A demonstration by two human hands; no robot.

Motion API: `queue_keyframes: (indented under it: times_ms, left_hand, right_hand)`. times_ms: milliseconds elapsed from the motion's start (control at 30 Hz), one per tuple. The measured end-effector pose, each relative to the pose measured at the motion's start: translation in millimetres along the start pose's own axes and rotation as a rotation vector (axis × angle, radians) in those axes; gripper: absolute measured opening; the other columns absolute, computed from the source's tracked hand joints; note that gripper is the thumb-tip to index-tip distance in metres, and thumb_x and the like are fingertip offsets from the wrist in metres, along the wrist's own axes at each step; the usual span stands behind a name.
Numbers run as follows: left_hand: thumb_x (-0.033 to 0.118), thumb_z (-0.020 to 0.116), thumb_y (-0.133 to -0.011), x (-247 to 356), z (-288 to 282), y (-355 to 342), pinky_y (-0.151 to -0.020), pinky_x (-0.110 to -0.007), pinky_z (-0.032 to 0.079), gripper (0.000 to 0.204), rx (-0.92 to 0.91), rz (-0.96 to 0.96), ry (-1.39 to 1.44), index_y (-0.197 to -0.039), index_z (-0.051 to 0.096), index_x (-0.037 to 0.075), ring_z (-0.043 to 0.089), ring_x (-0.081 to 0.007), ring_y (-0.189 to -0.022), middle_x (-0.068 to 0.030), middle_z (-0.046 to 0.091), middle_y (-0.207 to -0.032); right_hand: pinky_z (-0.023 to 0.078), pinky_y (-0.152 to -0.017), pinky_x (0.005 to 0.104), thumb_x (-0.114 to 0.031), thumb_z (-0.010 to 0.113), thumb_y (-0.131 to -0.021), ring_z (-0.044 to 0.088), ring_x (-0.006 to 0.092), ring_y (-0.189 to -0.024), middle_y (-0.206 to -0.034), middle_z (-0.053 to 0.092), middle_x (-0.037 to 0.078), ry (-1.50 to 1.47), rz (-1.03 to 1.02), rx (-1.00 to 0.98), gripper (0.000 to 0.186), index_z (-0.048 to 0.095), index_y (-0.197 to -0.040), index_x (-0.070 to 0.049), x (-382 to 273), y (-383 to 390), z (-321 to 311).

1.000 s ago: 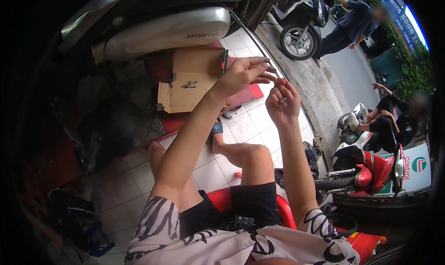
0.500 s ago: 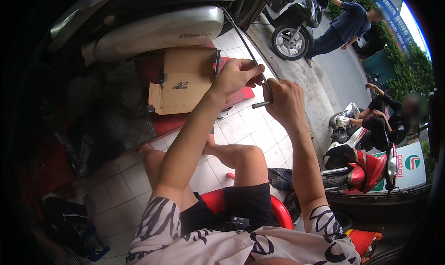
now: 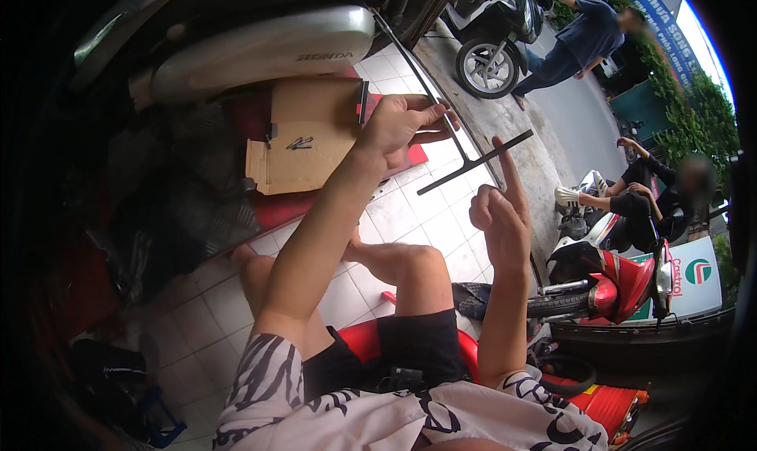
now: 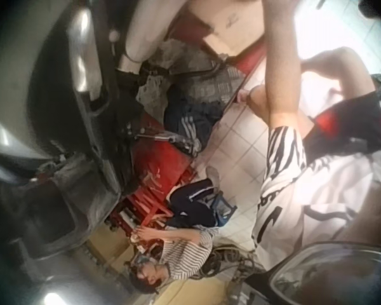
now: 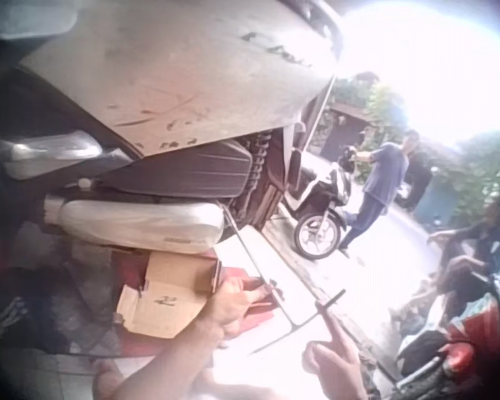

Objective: The person uses a T-handle wrench to loosen and remove bolts from the underside of a scooter. They place the removed bolts on a piece of cardboard on the floor and continue to work on the scooter's undercarriage.

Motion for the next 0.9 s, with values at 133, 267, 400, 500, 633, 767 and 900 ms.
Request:
queue_keyframes:
  times_ms: [133, 267, 400, 500, 633, 767, 900]
  left_hand:
    - [0.006, 0.054, -0.093, -1.7, 2.3, -2.9, -0.083, -0.034, 0.056, 0.016, -0.016, 0.006, 0.016, -0.100, 0.063, -0.004, 0.067, -0.0196, -0.088, -0.0140, 0.068, -0.092]
    - [0.006, 0.053, -0.093, 1.5, 0.8, -4.2, -0.086, -0.035, 0.055, 0.017, -0.026, 0.013, 0.028, -0.102, 0.063, -0.004, 0.066, -0.0212, -0.092, -0.0134, 0.068, -0.095]
    - [0.007, 0.053, -0.093, 3.1, 3.0, -5.4, -0.086, -0.035, 0.055, 0.018, -0.022, 0.022, 0.024, -0.104, 0.062, -0.004, 0.066, -0.0219, -0.094, -0.0133, 0.068, -0.097]
    - [0.007, 0.053, -0.093, 5.3, 1.9, -3.5, -0.087, -0.035, 0.055, 0.018, -0.012, 0.024, 0.034, -0.104, 0.061, -0.005, 0.066, -0.0220, -0.095, -0.0142, 0.067, -0.097]
    - [0.006, 0.053, -0.093, 10.5, -2.5, -3.7, -0.087, -0.034, 0.055, 0.019, -0.042, 0.029, -0.007, -0.104, 0.061, -0.007, 0.066, -0.0219, -0.095, -0.0155, 0.067, -0.098]
    - [0.005, 0.052, -0.093, 13.2, -1.5, -4.3, -0.087, -0.033, 0.055, 0.018, -0.054, 0.039, -0.013, -0.104, 0.061, -0.008, 0.066, -0.0221, -0.095, -0.0160, 0.067, -0.099]
    - [0.005, 0.051, -0.094, 20.0, -1.3, -3.1, -0.087, -0.033, 0.055, 0.019, -0.037, 0.071, -0.011, -0.104, 0.060, -0.008, 0.066, -0.0227, -0.097, -0.0166, 0.067, -0.100]
  right_hand:
    - [0.022, -0.048, 0.0215, -0.011, 0.057, -0.084, 0.031, 0.0034, -0.050, -0.059, 0.039, -0.005, 0.211, 0.101, -0.178, 0.070, 0.026, -0.146, -0.002, 2.4, 8.2, 27.3]
    - [0.024, -0.048, 0.0219, -0.009, 0.057, -0.088, 0.032, 0.0033, -0.052, -0.060, 0.040, -0.007, 0.377, 0.335, -0.267, 0.066, 0.027, -0.146, -0.002, 32.6, 16.2, 18.7]
    - [0.023, -0.048, 0.0218, -0.012, 0.057, -0.090, 0.031, 0.0036, -0.053, -0.061, 0.034, -0.006, 0.149, 0.264, -0.037, 0.072, 0.017, -0.149, -0.003, 24.6, 10.1, -10.6]
    - [0.022, -0.050, 0.0218, -0.011, 0.057, -0.086, 0.031, 0.0041, -0.053, -0.061, 0.037, -0.005, 0.171, 0.050, -0.077, 0.076, 0.015, -0.149, -0.004, 0.9, 10.3, 2.8]
    - [0.023, -0.050, 0.0224, -0.011, 0.057, -0.085, 0.032, 0.0033, -0.054, -0.060, 0.039, -0.003, 0.402, 0.091, -0.327, 0.075, 0.018, -0.148, -0.002, 4.8, 16.8, 34.8]
    - [0.024, -0.049, 0.0220, -0.011, 0.055, -0.088, 0.032, 0.0032, -0.053, -0.060, 0.038, -0.005, 0.344, 0.281, -0.241, 0.072, 0.018, -0.149, -0.005, 37.9, 18.8, 21.4]
    - [0.022, -0.048, 0.0219, -0.014, 0.057, -0.086, 0.034, 0.0039, -0.053, -0.061, 0.039, -0.004, 0.116, 0.049, -0.067, 0.080, 0.010, -0.150, -0.004, 1.8, 13.4, 14.8]
Point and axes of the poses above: each hand's wrist, its own y-axis away from the middle knuckle, its own z-axis out of the palm, x = y × z, the point moved 7 cm from there along -y, towards the middle knuckle
